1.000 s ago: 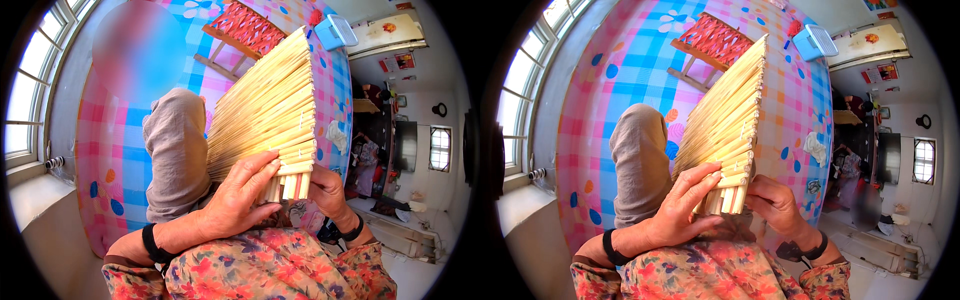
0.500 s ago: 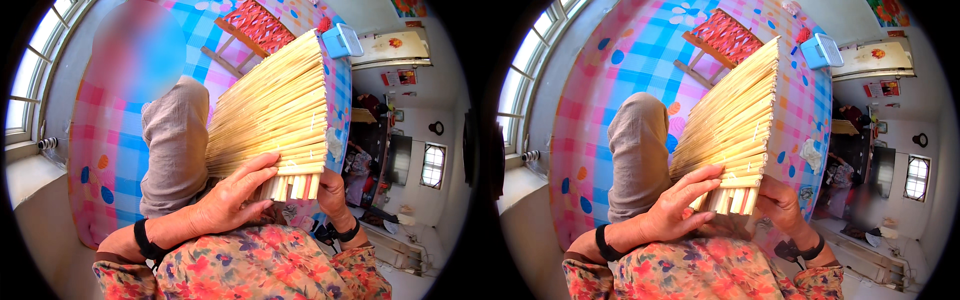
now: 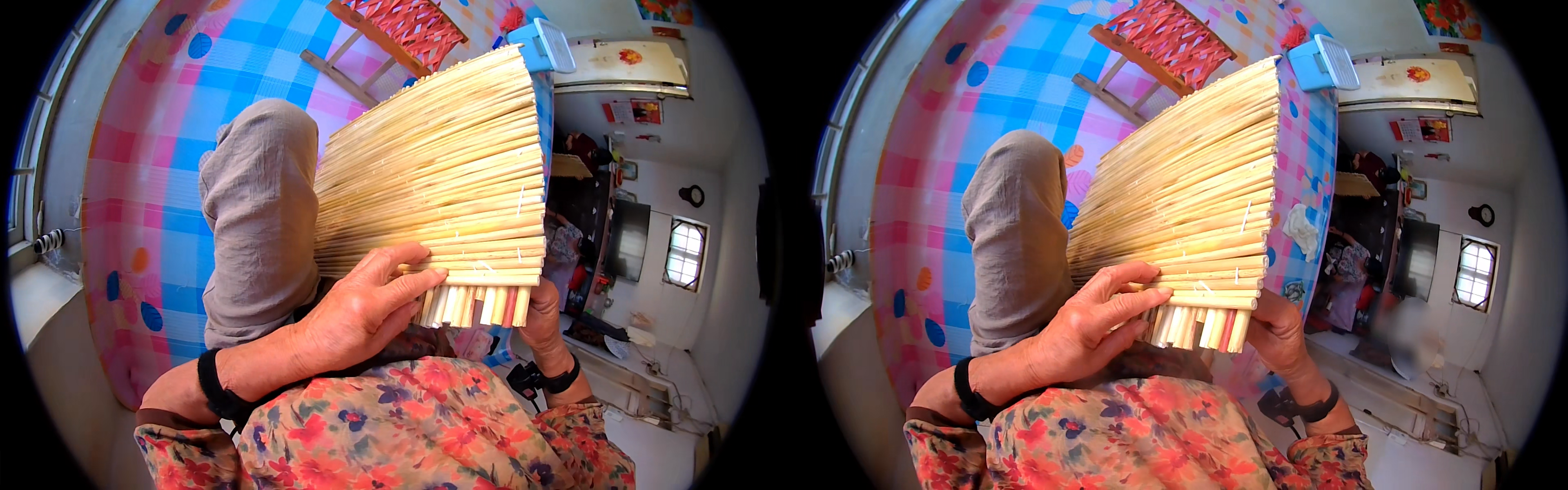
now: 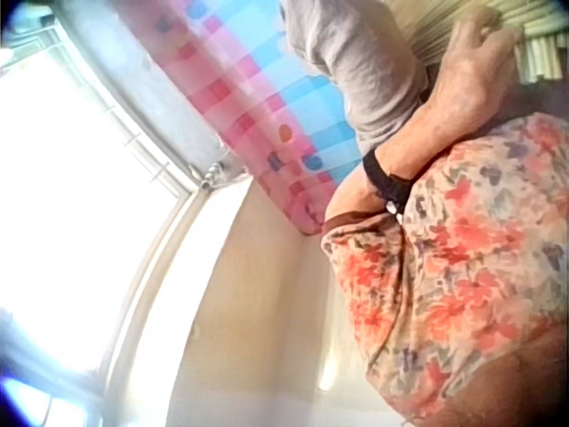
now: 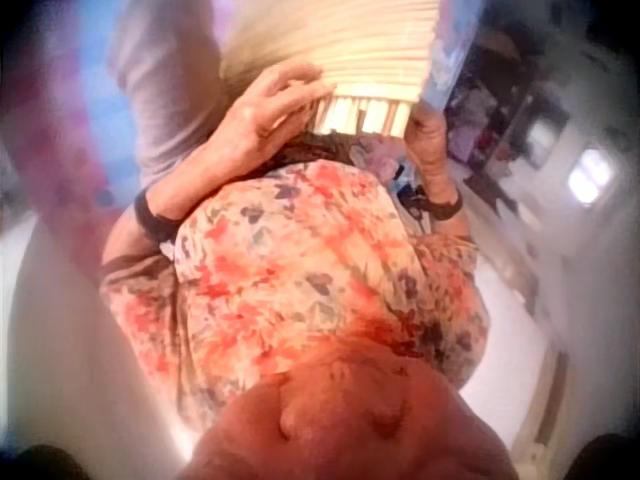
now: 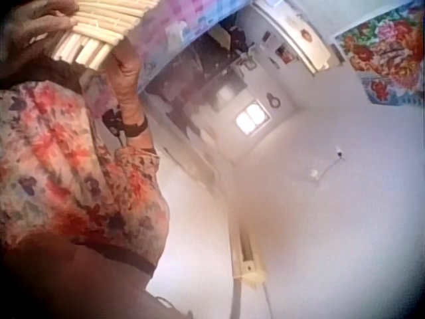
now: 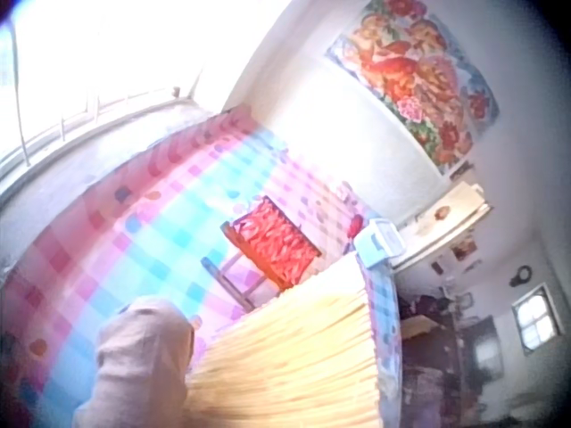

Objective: The person weaves a bamboo mat by threading a cord through thin bamboo slats using a long needle. They move the needle through the slats one section at a time while holding the mat on their lap, occasionally turning the mat over to continue the threading process.

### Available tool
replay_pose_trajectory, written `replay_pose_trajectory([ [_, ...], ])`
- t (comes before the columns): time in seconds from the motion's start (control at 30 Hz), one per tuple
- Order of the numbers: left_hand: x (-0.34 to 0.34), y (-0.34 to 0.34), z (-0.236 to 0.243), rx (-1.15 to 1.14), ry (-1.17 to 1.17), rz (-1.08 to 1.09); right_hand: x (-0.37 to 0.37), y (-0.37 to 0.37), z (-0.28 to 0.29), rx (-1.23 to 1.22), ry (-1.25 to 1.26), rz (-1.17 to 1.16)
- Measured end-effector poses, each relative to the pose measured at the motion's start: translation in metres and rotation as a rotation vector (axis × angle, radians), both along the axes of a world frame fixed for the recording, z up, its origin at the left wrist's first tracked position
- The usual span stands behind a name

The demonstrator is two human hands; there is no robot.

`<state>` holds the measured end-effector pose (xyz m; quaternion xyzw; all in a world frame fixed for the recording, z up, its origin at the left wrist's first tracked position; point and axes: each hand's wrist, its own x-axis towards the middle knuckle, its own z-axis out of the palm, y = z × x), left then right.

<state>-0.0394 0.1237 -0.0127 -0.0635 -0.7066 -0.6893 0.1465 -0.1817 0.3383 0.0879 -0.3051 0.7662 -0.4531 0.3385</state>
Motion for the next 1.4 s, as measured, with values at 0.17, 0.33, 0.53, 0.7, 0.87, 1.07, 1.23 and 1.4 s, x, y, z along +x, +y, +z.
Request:
replay_pose_trajectory([
  [0.17,0.001,-0.004,0.004,-0.029,-0.006,-0.017,-0.002,-0.004,0.005,0.052,0.003,0.008],
  [0.33,0.001,-0.005,0.002,-0.055,0.015,-0.008,-0.002,-0.008,0.005,0.039,0.019,0.022],
  [0.53,0.007,-0.004,0.009,-0.051,-0.029,-0.014,-0.003,-0.009,0.004,0.065,-0.018,0.054],
  [0.7,0.009,-0.001,0.011,-0.112,-0.029,0.015,0.0,-0.013,0.005,0.066,-0.041,0.049],
  [0.87,0.005,0.002,0.039,-0.286,0.024,0.141,0.004,-0.031,0.004,0.029,-0.024,0.055],
  [1.07,0.008,-0.004,0.066,-0.372,-0.125,0.311,0.002,-0.067,0.003,-0.1,0.309,0.276],
  [1.23,0.023,-0.02,0.079,-0.547,-0.288,0.46,0.009,-0.105,-0.014,-0.286,0.307,0.406],
  [1.4,0.048,-0.025,0.076,-0.398,-0.528,0.627,0.02,-0.136,-0.043,-0.434,0.205,0.459],
])
